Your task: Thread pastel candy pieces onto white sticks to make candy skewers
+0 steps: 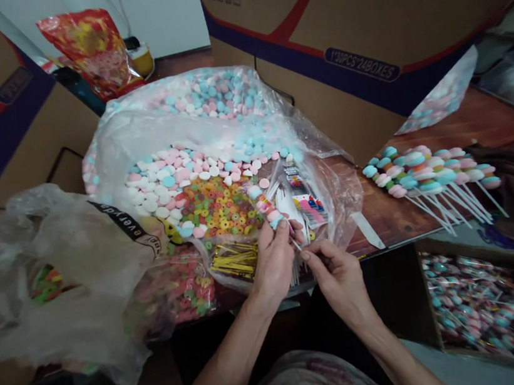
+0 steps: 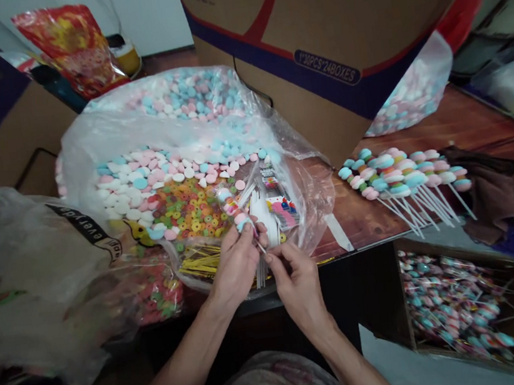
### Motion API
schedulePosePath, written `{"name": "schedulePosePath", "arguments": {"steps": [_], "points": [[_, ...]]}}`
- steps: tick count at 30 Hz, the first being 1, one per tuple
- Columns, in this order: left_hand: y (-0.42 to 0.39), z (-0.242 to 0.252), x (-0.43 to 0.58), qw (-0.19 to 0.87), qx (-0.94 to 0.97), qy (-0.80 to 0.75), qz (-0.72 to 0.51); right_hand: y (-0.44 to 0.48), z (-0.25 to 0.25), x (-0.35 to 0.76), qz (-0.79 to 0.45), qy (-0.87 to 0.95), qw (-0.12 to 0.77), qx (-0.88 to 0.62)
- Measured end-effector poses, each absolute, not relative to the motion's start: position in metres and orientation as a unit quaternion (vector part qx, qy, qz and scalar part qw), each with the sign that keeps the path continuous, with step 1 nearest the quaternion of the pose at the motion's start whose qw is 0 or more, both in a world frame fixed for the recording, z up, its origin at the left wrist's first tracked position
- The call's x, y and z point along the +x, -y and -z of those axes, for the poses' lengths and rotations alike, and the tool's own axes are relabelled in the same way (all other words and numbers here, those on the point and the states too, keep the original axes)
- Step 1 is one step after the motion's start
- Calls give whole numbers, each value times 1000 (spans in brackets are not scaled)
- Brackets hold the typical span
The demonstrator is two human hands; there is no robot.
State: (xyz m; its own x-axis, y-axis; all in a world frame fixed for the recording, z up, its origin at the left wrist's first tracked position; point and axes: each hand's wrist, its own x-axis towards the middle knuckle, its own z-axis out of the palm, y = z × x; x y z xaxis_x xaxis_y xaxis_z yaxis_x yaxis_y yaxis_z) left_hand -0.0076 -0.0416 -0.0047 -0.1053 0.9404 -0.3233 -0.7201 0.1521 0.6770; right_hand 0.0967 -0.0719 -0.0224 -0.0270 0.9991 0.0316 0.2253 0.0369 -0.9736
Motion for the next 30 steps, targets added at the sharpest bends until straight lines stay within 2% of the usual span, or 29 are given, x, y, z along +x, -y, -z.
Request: {"name": "schedulePosePath", "arguments": {"steps": [8,15,20,23,27,30], "points": [[49,16,-17,644,230,-427,-591,68,19,74,-488,498,473,-539],[54,9,-22,635,223,-412,-615,62,8,67,-596,454,446,-490],[61,-2,-21,638,255,-379,-620,56,0,60,-663,330,490,-459],[66,-9,-29,663,213,-343,-630,58,-4,53,-702,302,479,-431],[70,-17,-54,636,167,-359,-662,59,-7,45,-689,452,386,-414],[67,-21,-82,569,144,-361,-725,53,-4,50,-517,650,324,-453]]}}
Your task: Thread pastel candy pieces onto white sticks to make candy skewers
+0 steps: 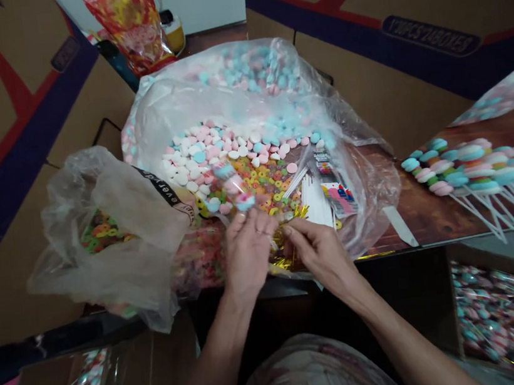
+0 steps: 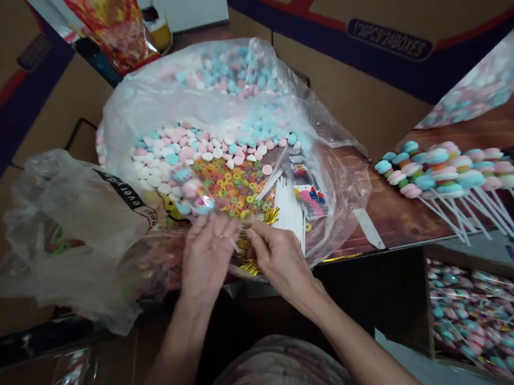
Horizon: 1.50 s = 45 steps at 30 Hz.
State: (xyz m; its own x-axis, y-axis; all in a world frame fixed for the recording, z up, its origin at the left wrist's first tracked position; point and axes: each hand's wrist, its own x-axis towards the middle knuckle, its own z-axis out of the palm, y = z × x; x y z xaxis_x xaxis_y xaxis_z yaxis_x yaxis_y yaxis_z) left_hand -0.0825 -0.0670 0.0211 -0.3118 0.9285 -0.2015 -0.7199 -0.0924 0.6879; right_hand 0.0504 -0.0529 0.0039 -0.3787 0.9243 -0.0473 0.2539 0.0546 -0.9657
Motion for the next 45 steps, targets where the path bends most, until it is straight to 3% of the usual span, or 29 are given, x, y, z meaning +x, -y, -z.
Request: {"name": "schedulePosePath", "arguments": {"steps": [4,8,13,16,20,26,29,33,38,45], "points": [[65,-22,-112,529,157,-396,-734,42,9,73,-278,748,341,-497],[66,-17,-108,547,152,-413,-712,40,16,83,-230,789,307,-480],[68,-15,-89,550,168,-424,-699,48,9,74,-184,893,169,-374],[68,-13,-88,566,168,-425,-686,50,10,73,-143,917,148,-341],[67,-10,-87,582,147,-426,-677,44,19,79,-175,916,192,-306],[62,-2,-79,545,186,-476,-664,35,25,76,-348,776,405,-336],[59,2,-74,507,218,-504,-665,35,20,65,-418,672,464,-398],[58,6,-67,500,259,-502,-656,36,13,53,-429,660,463,-406],[62,7,-60,458,342,-521,-634,38,10,53,-360,692,411,-472],[65,9,-59,441,362,-529,-629,38,5,53,-337,691,428,-474]]}}
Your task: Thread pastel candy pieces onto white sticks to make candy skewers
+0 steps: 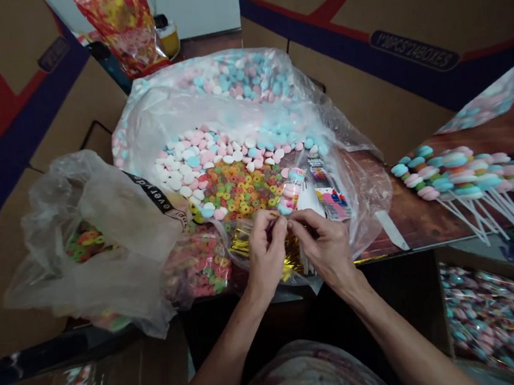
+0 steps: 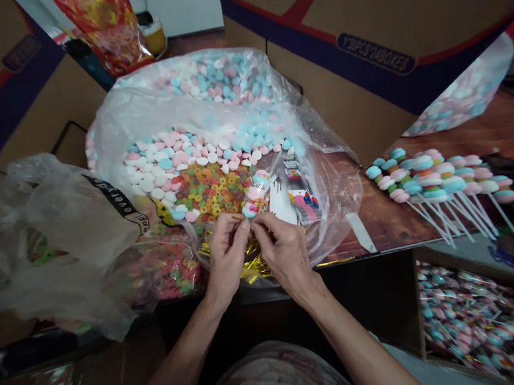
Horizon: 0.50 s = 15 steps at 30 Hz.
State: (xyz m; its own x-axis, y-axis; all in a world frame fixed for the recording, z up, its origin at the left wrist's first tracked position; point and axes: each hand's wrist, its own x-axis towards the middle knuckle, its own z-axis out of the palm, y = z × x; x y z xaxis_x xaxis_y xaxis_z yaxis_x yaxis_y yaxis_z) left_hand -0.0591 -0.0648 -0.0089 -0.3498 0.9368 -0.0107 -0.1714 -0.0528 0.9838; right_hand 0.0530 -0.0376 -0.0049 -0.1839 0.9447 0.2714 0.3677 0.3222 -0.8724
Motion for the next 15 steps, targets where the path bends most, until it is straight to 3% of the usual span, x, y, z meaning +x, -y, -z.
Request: {"name": "schedulePosePath", "arguments": {"steps": [6,15], "points": [[60,11,-60,470,276,-517,-660,36,5,56,-417,634,438,-481],[59,10,-55,484,314,-524,-627,32,3,53,-549,517,461,-467]]}}
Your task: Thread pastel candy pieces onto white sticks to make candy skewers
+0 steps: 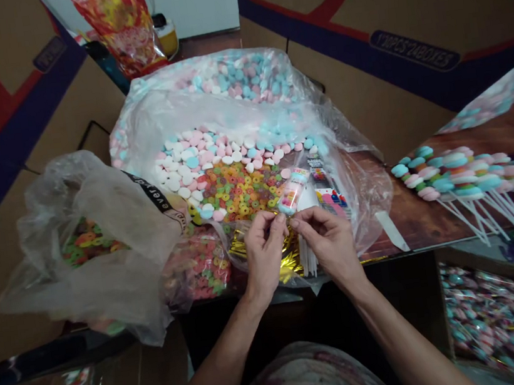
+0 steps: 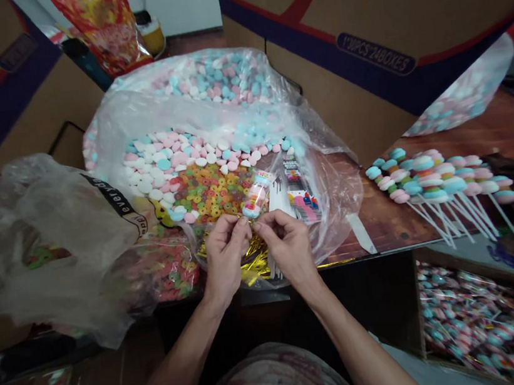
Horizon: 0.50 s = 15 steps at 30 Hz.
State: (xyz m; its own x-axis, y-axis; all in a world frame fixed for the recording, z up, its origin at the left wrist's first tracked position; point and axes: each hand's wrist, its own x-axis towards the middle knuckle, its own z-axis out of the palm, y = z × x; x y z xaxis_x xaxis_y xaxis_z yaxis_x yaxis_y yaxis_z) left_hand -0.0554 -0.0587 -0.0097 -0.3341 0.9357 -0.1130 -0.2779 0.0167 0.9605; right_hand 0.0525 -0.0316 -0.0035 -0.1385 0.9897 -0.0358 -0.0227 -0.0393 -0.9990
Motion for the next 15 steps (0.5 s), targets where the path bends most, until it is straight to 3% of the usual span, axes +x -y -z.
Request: {"name": "schedulePosePath", "arguments": {"steps": [6,10,12,15], "points": [[57,-8,-63,675,173,-408,-590,33,10,56,-652,450,471,-387],[59,-17,-71,791,126,-331,-500,29,4,67,-650,521,432,-346],[60,-18,-70,779,152,-351,-496,29,2,70,-602,578,421,-357],[62,-13,-62,660,231,-448,-557,32,4,66,-512,628,421,-408]]}}
